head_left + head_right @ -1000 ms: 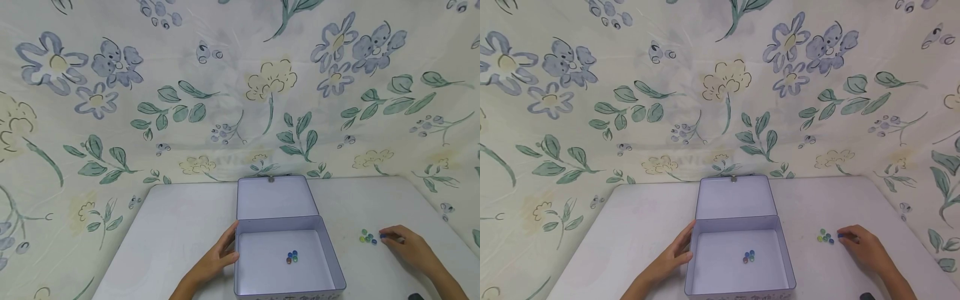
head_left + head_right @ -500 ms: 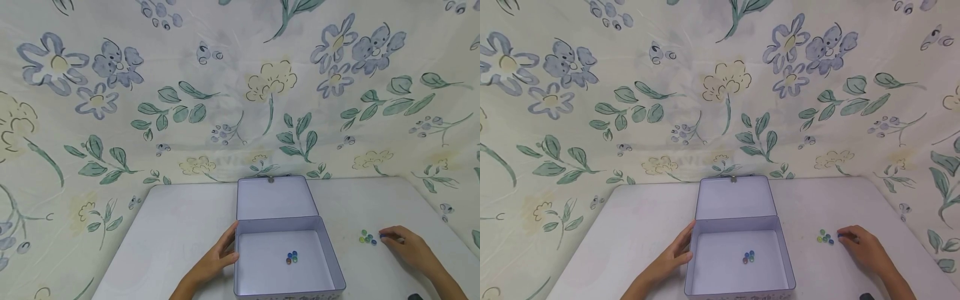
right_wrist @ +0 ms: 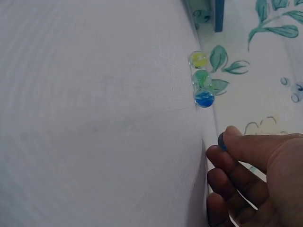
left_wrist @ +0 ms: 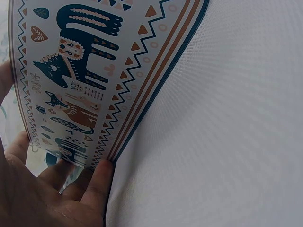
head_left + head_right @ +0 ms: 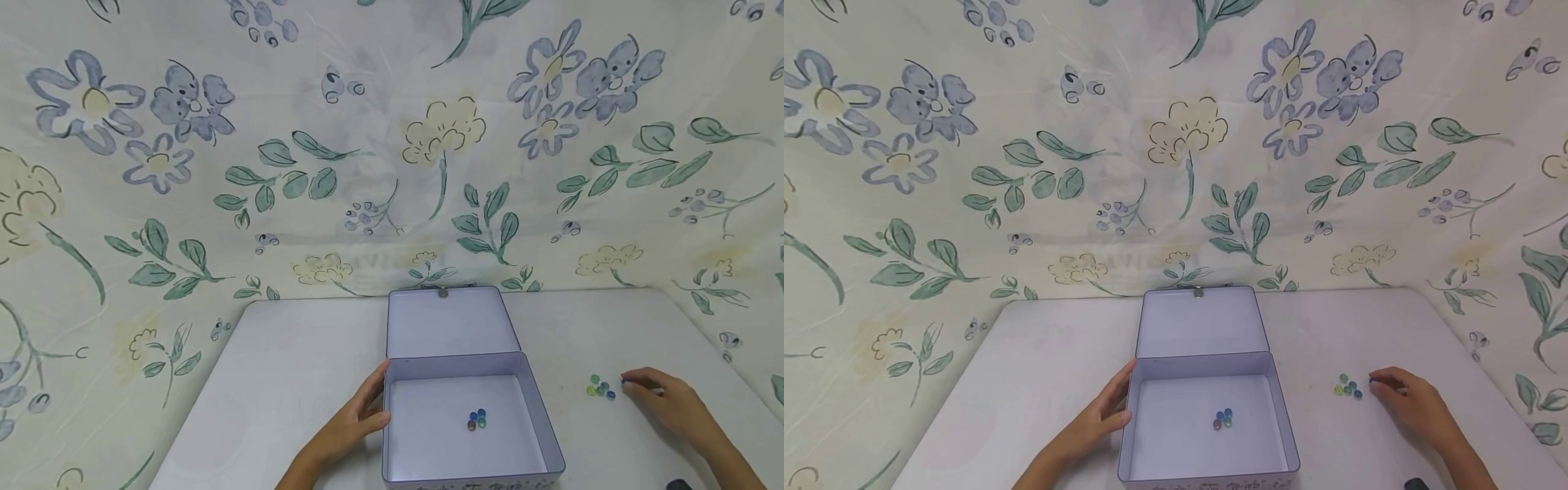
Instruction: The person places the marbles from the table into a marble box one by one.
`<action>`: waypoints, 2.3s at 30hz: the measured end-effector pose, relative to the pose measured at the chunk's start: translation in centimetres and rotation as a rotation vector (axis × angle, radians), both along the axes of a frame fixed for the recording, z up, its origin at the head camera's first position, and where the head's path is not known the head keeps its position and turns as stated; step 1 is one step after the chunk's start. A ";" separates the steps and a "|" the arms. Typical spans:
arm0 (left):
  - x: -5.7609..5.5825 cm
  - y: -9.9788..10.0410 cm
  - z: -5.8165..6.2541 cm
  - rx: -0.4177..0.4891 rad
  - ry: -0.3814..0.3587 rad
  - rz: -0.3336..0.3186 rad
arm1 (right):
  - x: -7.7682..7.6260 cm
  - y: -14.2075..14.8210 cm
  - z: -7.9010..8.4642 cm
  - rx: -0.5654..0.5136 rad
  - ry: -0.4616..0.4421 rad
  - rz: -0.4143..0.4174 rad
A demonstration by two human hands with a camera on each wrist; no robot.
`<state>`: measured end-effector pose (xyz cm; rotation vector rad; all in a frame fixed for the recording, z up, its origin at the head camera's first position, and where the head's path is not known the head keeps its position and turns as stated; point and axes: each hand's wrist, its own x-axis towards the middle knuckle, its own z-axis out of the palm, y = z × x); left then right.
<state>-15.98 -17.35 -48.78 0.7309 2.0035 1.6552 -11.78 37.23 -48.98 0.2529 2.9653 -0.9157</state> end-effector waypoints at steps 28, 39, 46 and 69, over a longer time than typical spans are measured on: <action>-0.1 -0.2 -0.7 0.011 -0.007 -0.010 | -0.1 0.0 0.8 0.001 0.004 -0.006; -0.3 -0.2 -0.6 -0.001 0.012 -0.004 | -0.2 -1.4 2.6 0.012 0.193 0.069; -0.2 -0.2 -0.6 -0.005 0.014 -0.001 | -0.4 -2.1 3.3 -0.009 0.171 0.073; -0.2 -0.1 -0.3 -0.005 0.018 -0.003 | -1.0 -5.4 6.1 -0.101 0.327 0.173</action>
